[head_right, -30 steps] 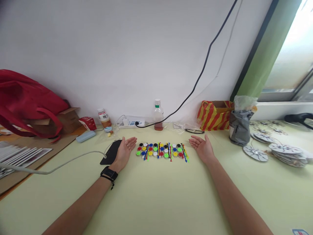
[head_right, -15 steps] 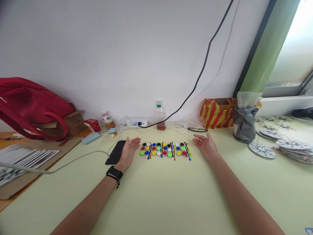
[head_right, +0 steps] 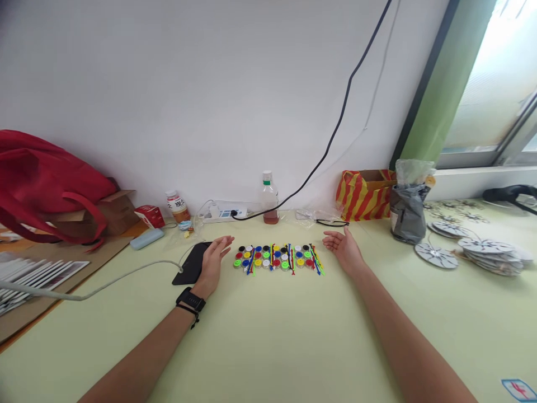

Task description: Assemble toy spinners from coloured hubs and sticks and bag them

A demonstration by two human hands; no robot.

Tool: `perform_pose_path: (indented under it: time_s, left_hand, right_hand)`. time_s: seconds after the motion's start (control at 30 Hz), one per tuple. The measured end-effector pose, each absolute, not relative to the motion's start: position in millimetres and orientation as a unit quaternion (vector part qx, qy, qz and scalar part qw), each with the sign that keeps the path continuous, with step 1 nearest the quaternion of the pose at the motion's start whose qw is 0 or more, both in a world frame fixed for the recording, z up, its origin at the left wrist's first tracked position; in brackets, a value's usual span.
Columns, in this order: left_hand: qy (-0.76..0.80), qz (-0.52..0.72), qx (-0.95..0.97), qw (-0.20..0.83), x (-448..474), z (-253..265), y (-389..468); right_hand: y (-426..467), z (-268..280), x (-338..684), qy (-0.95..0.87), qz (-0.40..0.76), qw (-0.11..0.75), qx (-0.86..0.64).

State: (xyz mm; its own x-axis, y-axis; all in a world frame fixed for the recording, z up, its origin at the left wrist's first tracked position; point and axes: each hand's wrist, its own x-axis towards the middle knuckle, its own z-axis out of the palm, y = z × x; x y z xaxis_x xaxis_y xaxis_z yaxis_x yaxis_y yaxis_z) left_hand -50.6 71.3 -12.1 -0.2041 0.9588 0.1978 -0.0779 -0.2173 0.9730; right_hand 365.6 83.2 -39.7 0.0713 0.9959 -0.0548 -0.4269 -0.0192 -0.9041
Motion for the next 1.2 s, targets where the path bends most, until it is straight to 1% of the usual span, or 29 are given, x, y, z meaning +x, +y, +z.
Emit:
perform_pose_path:
  time_s: [0.2, 0.4, 0.47, 0.6, 0.7, 0.77, 0.8, 0.87, 0.93, 1.03, 1.2]
  left_hand:
    - [0.501, 0.579, 0.511, 0.392, -50, -15, 71]
    - [0.520, 0.546, 0.544, 0.368, -51, -24, 77]
    - [0.526, 0.538, 0.554, 0.356, -50, -25, 77]
    - [0.535, 0.531, 0.578, 0.315, -46, -19, 71]
    - [0.526, 0.527, 0.618, 0.251, -37, -6, 56]
    - [0.498, 0.483, 0.702, 0.161, -28, 4, 42]
    - [0.476, 0.459, 0.735, 0.151, -23, 8, 34]
    - [0.429, 0.388, 0.794, 0.185, -14, 14, 17]
    - [0.396, 0.292, 0.840, 0.227, -5, 17, 2]
    - [0.354, 0.191, 0.882, 0.245, 5, 17, -13]
    - [0.363, 0.164, 0.888, 0.231, 10, 17, -19]
  right_hand:
    - [82, -37, 363, -0.366, 0.566, 0.606, -0.423]
    - [76, -33, 351, -0.446, 0.488, 0.567, -0.491]
    - [71, -29, 347, -0.482, 0.467, 0.536, -0.513]
    - [61, -17, 340, -0.612, 0.375, 0.428, -0.549]
    - [58, -13, 339, -0.675, 0.346, 0.373, -0.535]
    - [57, -14, 339, -0.699, 0.338, 0.345, -0.527]
    - [58, -15, 340, -0.710, 0.330, 0.334, -0.525]
    - [58, -17, 340, -0.729, 0.302, 0.319, -0.525]
    - [58, -20, 340, -0.743, 0.271, 0.309, -0.528]
    - [57, -22, 339, -0.752, 0.233, 0.297, -0.541]
    - [56, -24, 337, -0.754, 0.217, 0.283, -0.551]
